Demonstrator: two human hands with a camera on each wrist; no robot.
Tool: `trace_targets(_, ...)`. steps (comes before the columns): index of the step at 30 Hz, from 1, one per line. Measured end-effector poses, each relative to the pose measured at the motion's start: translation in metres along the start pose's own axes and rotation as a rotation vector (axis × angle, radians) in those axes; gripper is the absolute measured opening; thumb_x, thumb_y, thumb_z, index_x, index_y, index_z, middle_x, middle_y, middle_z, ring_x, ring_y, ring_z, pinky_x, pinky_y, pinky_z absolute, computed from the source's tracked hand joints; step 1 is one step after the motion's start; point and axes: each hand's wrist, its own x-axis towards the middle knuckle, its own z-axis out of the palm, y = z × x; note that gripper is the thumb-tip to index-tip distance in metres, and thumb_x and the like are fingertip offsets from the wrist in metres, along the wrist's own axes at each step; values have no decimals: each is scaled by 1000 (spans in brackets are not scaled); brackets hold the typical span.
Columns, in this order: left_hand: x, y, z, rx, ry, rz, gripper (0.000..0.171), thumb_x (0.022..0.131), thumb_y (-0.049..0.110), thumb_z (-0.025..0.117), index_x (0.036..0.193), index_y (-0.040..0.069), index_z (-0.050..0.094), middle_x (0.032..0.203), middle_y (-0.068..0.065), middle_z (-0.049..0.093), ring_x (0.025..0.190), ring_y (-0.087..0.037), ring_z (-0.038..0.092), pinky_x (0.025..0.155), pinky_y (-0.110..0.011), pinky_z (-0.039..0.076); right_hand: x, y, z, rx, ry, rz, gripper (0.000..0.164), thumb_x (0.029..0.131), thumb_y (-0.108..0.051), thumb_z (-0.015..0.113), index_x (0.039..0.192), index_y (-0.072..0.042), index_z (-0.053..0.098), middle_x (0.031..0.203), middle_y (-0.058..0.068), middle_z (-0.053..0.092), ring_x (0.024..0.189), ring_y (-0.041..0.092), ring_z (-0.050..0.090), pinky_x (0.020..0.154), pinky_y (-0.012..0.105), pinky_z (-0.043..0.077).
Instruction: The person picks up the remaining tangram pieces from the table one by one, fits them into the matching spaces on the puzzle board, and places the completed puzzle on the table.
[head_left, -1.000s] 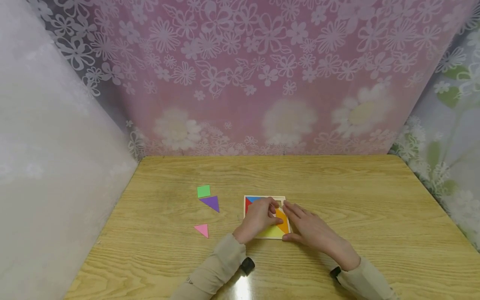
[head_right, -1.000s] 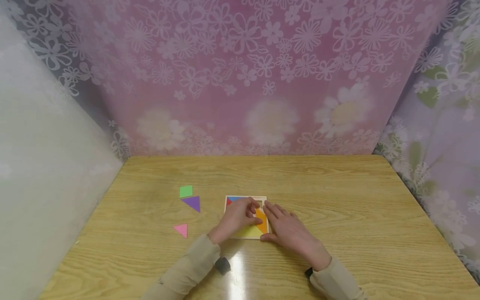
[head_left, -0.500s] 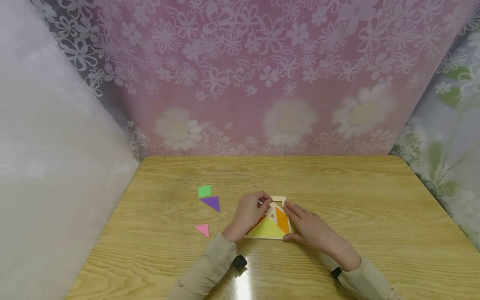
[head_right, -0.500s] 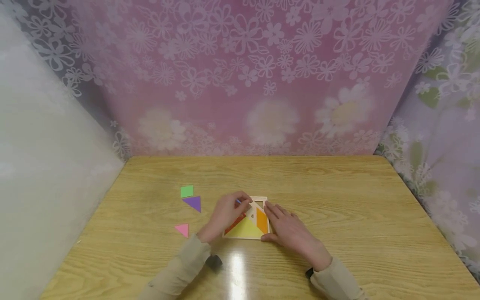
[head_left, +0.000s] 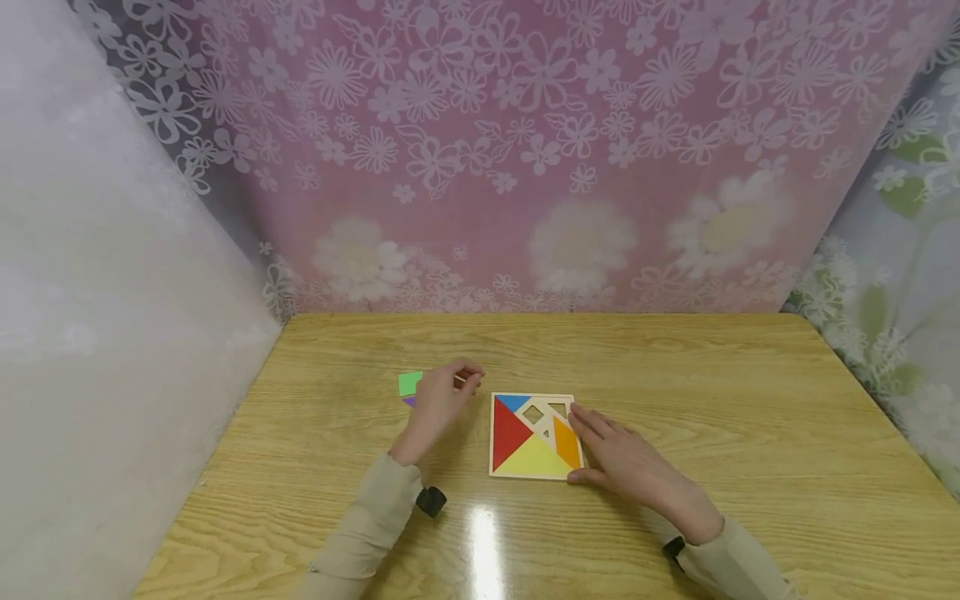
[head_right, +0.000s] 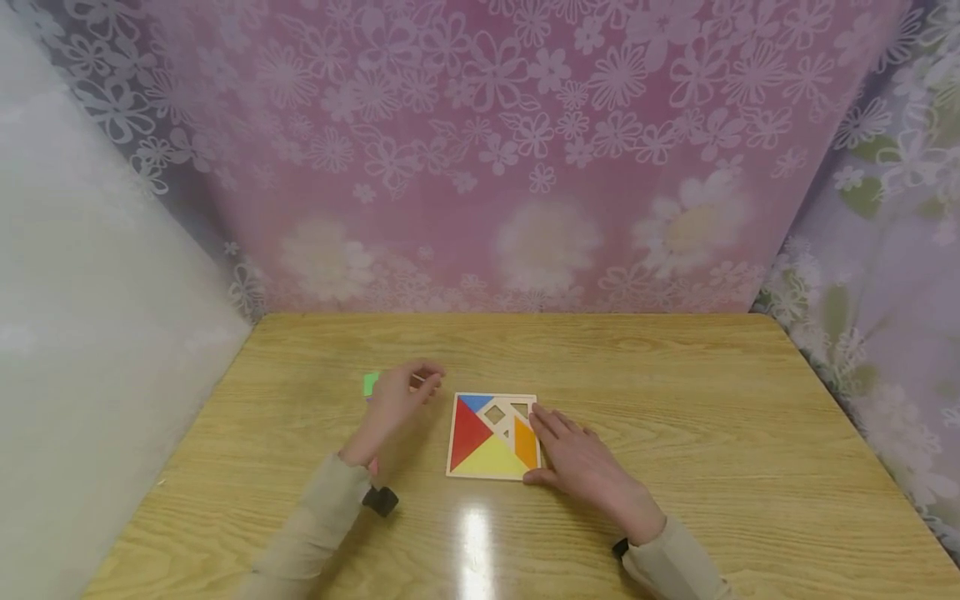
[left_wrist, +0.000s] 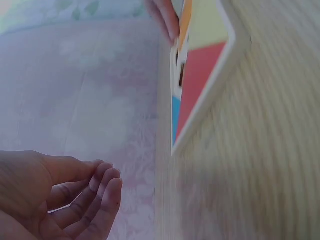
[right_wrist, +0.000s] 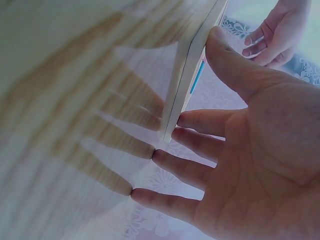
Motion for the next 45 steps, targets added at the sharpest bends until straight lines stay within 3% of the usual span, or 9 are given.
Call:
trace_targets(5,0,-20,-21,30,49,-12,9,97,7,68,103,2,73,95,-11,75,83,-27,73,74,-39,60,-1,1,1,8,-1,0,82,92,-44,72,151,5,42,158,22,38,138,45,45,103,64,43)
trace_targets(9,0,-33,-36,56,46,-50,12,95,2,69,105,-3,71,97,-14,74,87,-31,71,79,-44,59,-1,1,2,8,1,-1,82,92,-43,72,151,6,42,158,22,38,137,45,45,103,64,43)
trace_targets(17,2,-57,-56,180,-85,-180,30,92,4,73,120,-6,66,119,-23,68,110,-38,64,95,-50,53,-1,1,1,17,1,-5,82,92,-43,72,150,6,41,157,23,38,138,46,44,104,64,42)
trace_targets(24,1,-69,-60,297,-127,-179,37,86,8,80,118,-7,67,112,-23,68,102,-38,61,91,-52,47,-1,-2,-1,51,-10,-4,83,92,-42,71,150,8,40,157,25,37,137,49,44,102,68,42)
trace_targets(30,4,-75,-60,329,-118,-193,39,83,8,83,116,-6,68,109,-23,67,101,-39,61,91,-52,48,0,-2,0,60,-49,24,83,94,-43,69,152,7,37,160,24,33,139,50,41,101,71,40)
trace_targets(41,8,-75,-65,340,-166,-207,39,84,13,84,115,-5,69,105,-20,68,96,-34,62,86,-48,51,-2,-4,-1,50,-77,58,83,96,-46,65,155,3,34,162,21,30,144,47,35,100,78,33)
trace_targets(45,8,-81,-64,347,-133,-170,39,81,16,87,111,-4,70,99,-16,66,87,-28,60,77,-42,52,-2,-3,0,36,-73,60,83,96,-46,65,156,2,34,162,20,30,143,47,36,100,78,34)
